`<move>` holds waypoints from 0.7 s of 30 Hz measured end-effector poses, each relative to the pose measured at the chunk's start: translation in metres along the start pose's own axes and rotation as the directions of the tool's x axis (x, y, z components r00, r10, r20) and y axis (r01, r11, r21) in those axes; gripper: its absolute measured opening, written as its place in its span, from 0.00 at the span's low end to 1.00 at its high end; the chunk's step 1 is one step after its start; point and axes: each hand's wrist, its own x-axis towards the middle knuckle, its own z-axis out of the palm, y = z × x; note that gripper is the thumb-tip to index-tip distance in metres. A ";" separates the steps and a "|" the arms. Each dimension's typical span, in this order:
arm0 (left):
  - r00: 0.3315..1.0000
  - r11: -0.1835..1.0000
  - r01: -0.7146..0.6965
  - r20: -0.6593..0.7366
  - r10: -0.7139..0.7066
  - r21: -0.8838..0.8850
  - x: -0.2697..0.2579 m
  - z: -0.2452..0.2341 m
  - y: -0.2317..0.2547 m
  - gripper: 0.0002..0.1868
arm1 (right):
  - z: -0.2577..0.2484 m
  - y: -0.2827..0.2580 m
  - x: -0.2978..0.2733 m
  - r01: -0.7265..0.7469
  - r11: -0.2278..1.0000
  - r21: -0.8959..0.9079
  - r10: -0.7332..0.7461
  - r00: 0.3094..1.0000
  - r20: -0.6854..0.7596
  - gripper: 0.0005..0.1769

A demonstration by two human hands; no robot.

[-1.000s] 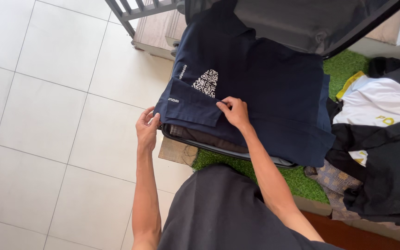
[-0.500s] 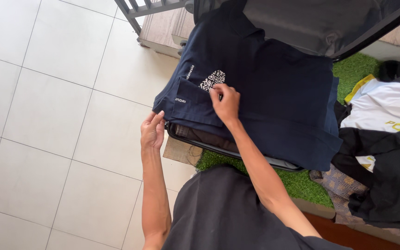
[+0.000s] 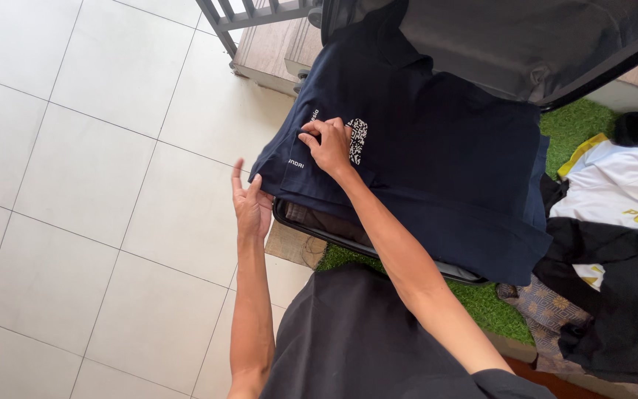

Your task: The person folds a blue shirt and places it into an open suitcase already containing other folded garments.

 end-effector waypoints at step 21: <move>0.998 0.985 -0.003 -0.063 0.013 0.171 0.014 -0.019 -0.011 0.24 | -0.013 0.011 -0.015 0.080 0.967 0.241 -0.020 0.970 -0.242 0.15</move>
